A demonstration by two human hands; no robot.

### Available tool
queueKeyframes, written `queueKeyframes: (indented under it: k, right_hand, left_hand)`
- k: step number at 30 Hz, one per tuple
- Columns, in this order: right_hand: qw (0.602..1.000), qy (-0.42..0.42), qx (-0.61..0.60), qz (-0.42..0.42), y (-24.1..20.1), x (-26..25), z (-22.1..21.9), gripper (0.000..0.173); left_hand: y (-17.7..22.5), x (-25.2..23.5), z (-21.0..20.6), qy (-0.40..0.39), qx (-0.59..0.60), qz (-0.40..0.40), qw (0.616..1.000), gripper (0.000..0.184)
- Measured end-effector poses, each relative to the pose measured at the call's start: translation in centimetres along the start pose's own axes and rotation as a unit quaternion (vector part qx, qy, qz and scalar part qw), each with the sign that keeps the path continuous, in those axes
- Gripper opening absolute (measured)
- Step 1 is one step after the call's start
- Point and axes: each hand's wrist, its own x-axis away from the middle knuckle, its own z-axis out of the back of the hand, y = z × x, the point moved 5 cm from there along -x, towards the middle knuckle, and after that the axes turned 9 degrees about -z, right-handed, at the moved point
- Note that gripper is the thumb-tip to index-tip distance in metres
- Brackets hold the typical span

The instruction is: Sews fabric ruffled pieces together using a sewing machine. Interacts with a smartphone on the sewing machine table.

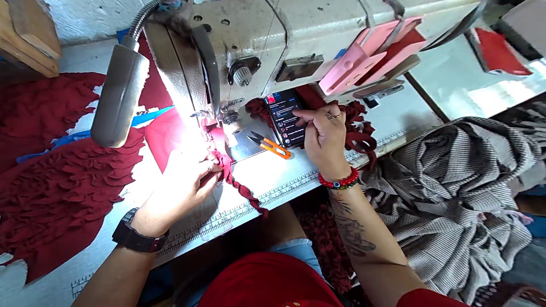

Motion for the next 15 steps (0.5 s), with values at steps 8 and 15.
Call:
queueKeyframes:
  k: [8, 15]
  right_hand:
    - [1.000, -0.017, 0.012, 0.000, 0.06, 0.08, -0.25, 0.042]
    - [0.998, -0.041, 0.036, -0.021, 0.07, 0.05, -0.47, 0.045]
  left_hand:
    - [0.00, 0.03, 0.01, -0.007, 0.002, 0.009, 1.000, 0.022]
    - [0.00, -0.04, 0.01, -0.005, 0.001, 0.000, 1.000, 0.022]
